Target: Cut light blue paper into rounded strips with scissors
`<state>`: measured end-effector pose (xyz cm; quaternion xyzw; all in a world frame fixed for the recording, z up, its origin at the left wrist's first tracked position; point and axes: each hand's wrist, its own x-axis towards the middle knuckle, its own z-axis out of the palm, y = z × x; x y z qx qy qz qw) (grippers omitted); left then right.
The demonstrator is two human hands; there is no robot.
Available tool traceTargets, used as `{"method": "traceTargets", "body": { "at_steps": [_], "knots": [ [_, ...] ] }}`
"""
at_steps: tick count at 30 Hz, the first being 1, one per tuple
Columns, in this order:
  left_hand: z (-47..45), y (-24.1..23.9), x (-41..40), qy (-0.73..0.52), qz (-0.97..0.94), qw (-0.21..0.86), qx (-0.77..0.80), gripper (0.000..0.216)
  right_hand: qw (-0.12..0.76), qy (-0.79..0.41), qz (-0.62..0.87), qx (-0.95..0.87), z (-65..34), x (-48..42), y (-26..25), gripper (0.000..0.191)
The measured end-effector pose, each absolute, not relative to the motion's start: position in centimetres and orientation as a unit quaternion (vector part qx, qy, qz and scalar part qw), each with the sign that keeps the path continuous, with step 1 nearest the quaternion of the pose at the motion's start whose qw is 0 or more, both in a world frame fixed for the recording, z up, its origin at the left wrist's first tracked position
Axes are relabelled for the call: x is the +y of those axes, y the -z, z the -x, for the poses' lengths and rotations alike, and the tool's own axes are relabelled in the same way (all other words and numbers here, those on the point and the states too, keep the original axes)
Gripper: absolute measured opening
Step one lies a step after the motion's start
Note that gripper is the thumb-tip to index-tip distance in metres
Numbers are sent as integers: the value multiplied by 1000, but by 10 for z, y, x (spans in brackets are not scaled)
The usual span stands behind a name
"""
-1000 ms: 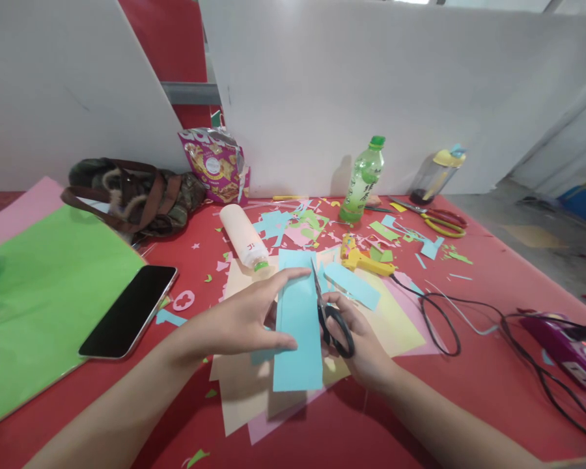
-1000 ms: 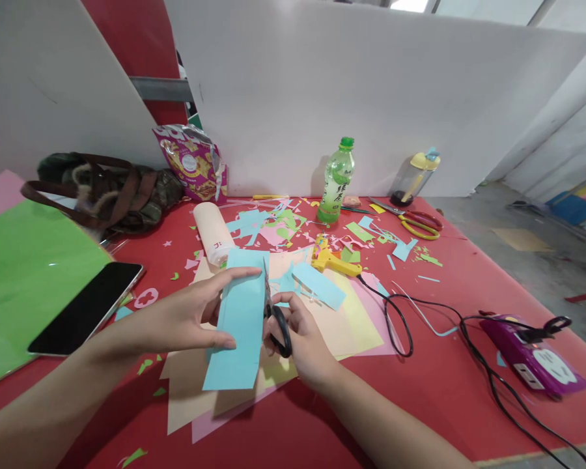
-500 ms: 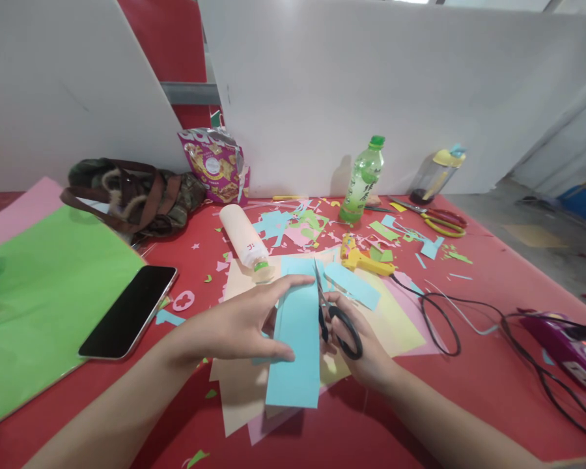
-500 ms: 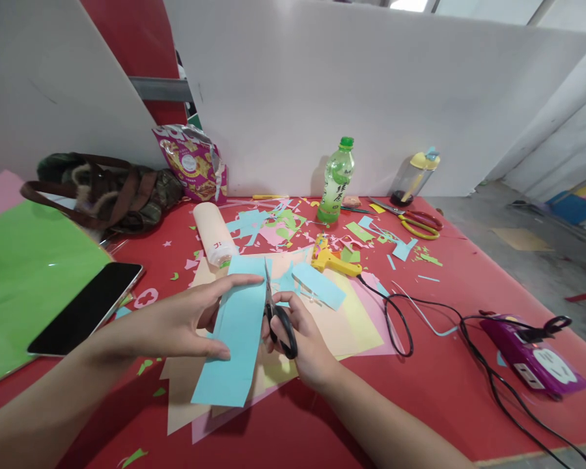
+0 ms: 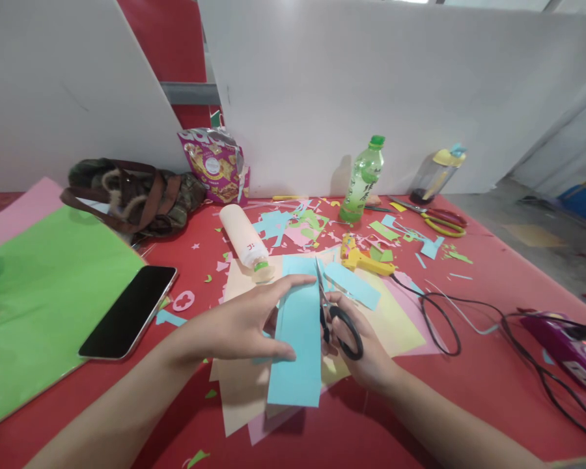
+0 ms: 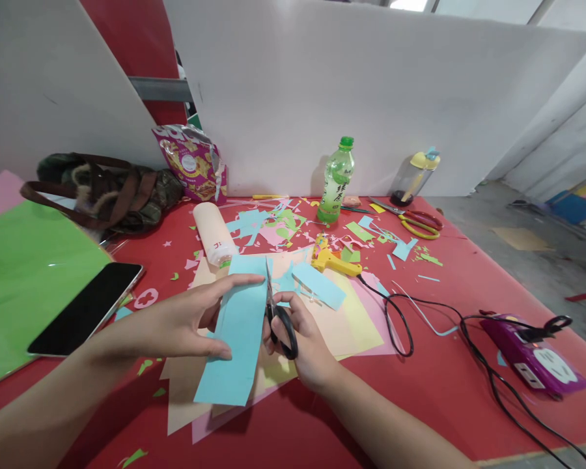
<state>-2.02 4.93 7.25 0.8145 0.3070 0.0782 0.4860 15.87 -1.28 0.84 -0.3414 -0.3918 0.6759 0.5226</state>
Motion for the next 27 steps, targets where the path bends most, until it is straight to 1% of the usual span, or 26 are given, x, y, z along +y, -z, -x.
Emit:
{"method": "traceTargets", "body": {
  "at_steps": [16,23,27],
  "knots": [
    [26,-78,52,-52,-820,490,290,77,507,-684,352,-388,-157,-13,-13,38],
    [30,-78,53,-50,-819,490,294,79,503,-690,344,-391,-158,-12,-14,39],
    [32,-79,54,-40,-810,513,281,79,502,-687,344,-397,-157,-12,-14,38]
  ]
}}
